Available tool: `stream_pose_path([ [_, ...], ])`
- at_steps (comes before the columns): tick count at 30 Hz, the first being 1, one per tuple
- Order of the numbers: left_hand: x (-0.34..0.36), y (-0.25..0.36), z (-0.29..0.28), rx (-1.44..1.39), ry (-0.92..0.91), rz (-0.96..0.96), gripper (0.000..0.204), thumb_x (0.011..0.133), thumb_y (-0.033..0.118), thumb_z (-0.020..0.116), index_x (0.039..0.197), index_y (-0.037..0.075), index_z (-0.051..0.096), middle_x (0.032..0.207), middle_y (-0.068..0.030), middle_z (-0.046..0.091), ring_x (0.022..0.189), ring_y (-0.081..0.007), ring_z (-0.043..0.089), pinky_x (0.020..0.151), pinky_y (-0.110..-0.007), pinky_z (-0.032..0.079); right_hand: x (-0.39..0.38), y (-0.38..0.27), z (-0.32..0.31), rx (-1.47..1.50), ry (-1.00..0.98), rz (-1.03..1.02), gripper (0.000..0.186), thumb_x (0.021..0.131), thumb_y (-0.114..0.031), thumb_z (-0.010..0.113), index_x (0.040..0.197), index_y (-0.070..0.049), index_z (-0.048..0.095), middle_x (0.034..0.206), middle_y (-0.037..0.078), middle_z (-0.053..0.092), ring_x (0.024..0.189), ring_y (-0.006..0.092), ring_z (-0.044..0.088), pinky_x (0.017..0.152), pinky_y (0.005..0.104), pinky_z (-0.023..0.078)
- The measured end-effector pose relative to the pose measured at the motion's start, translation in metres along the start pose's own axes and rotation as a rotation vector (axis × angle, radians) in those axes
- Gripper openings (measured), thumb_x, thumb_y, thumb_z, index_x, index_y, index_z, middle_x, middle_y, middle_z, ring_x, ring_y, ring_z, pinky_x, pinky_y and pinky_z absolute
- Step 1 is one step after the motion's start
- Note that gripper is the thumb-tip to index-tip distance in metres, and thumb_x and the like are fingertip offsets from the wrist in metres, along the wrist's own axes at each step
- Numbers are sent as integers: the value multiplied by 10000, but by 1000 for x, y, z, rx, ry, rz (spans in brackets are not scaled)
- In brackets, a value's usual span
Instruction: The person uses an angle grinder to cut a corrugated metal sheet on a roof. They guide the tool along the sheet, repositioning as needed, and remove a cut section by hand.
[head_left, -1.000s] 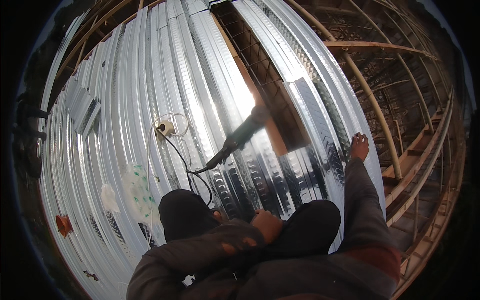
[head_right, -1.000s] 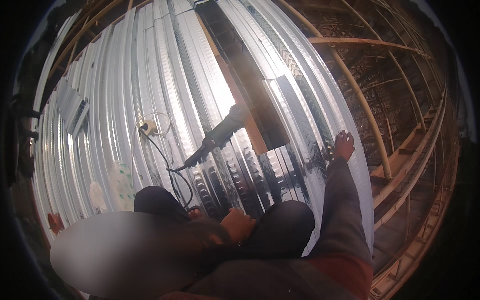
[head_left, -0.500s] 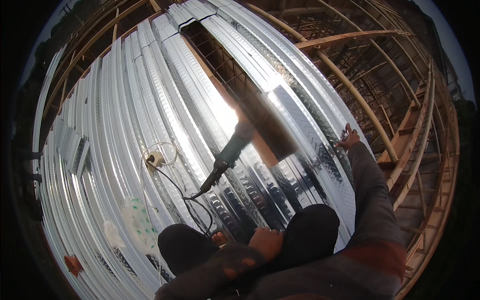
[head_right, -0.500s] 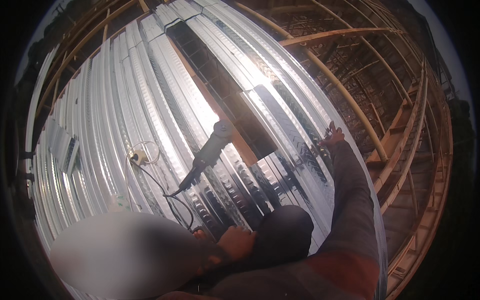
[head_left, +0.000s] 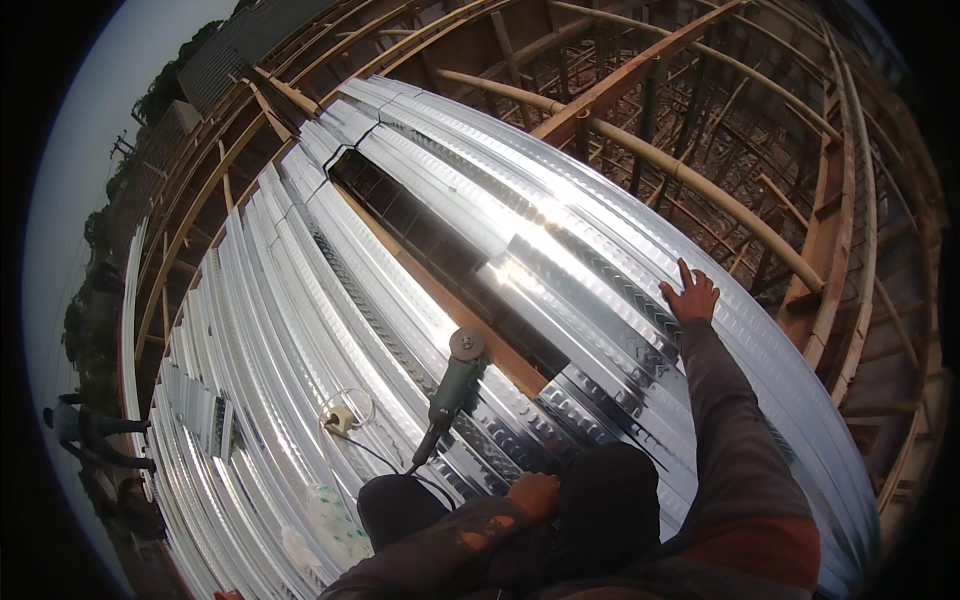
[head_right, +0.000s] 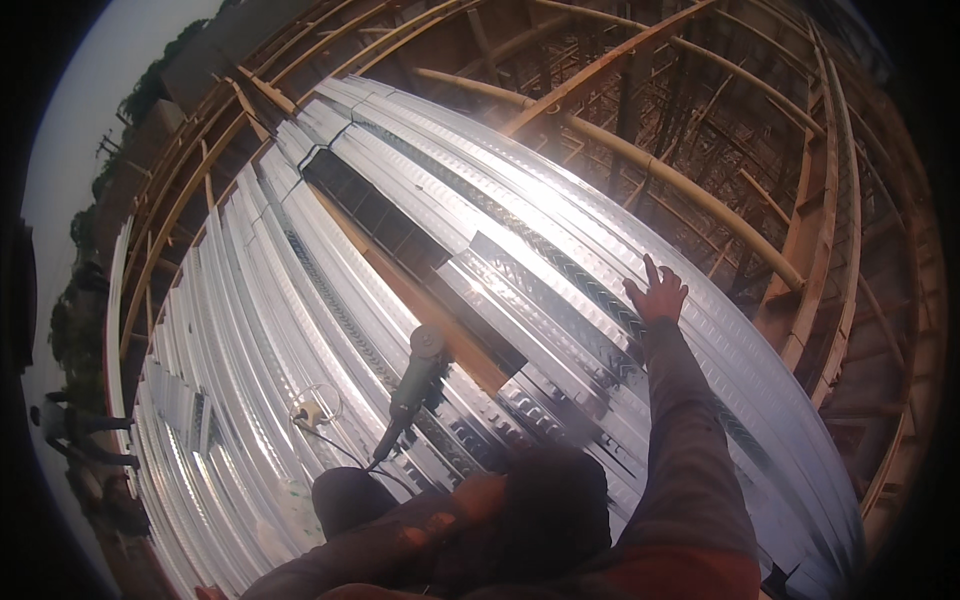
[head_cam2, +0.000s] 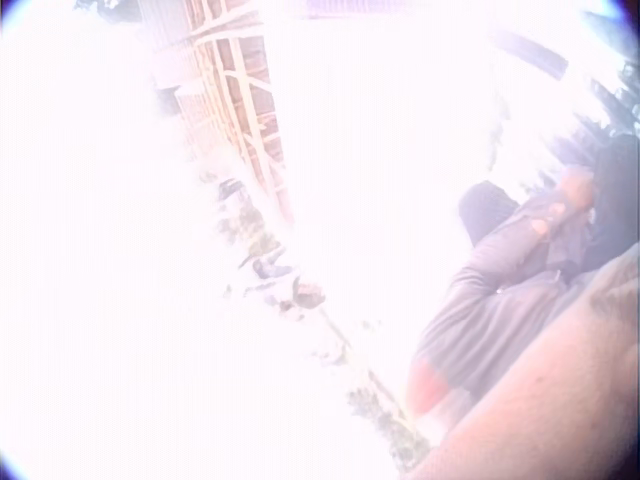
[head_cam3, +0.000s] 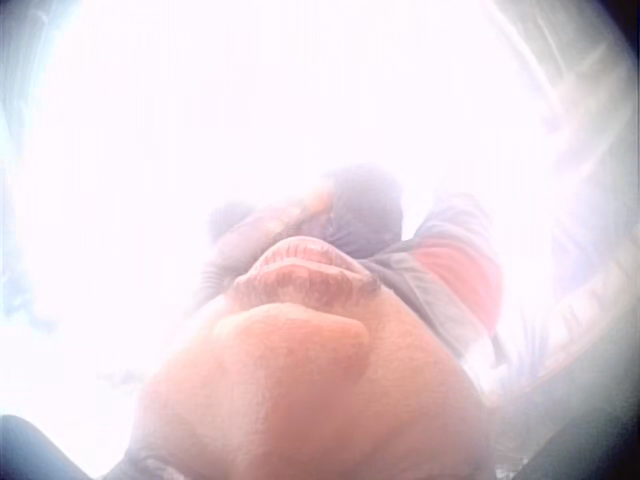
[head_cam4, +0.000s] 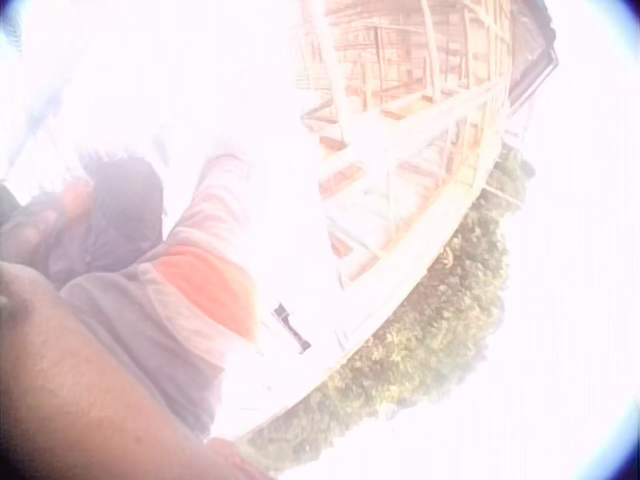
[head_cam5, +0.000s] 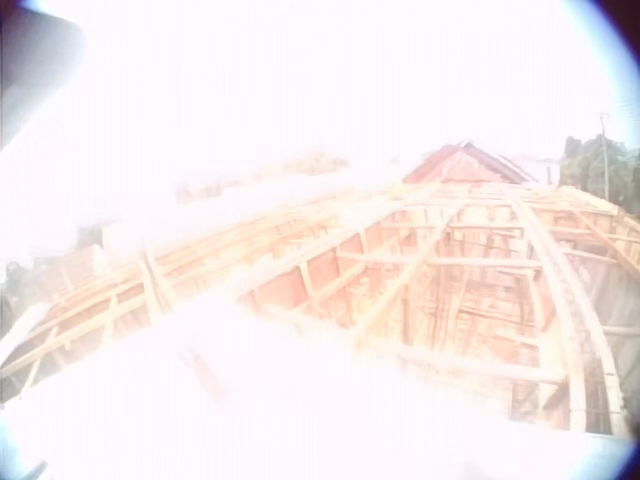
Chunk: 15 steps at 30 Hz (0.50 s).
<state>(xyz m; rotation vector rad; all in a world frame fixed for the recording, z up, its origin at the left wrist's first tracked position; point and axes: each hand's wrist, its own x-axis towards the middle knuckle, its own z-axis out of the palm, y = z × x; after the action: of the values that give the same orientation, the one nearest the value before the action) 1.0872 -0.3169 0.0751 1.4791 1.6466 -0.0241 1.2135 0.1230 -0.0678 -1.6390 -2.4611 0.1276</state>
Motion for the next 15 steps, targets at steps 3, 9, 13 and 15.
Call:
stream_pose_path([
  [3, 14, 7, -34, 70, 51, 1, 228, 851, 184, 619, 977, -3, 651, 869, -222, 683, 865, -438, 669, 776, -507, 533, 11, 12, -3, 44, -38, -2, 711, 876, -652, 554, 1478, -296, 423, 1289, 128, 557, 1182, 314, 520, 969, 542, 366],
  [9, 31, -12, -21, -51, 74, -45, 226, 815, 196, 665, 950, 16, 680, 898, -223, 684, 925, -434, 659, 812, -496, 527, 37, 27, 5, 147, -174, 74, 602, 917, -602, 510, 1344, -183, 570, 1354, 87, 561, 1227, 289, 525, 1034, 541, 358],
  [13, 31, -14, -17, -45, 34, -20, 157, 809, 191, 639, 853, 47, 684, 846, -194, 688, 845, -394, 676, 755, -485, 531, 30, 30, 11, 69, 12, 59, 568, 926, -584, 512, 1256, -135, 620, 1427, 87, 520, 1334, 304, 448, 1082, 537, 330],
  [15, 33, -15, -12, -7, 42, 41, 139, 804, 183, 627, 810, 56, 681, 811, -181, 688, 803, -380, 682, 719, -480, 532, 30, 37, 11, 155, -35, 49, 567, 921, -583, 521, 1238, -125, 627, 1364, 94, 568, 1289, 313, 496, 990, 490, 413],
])
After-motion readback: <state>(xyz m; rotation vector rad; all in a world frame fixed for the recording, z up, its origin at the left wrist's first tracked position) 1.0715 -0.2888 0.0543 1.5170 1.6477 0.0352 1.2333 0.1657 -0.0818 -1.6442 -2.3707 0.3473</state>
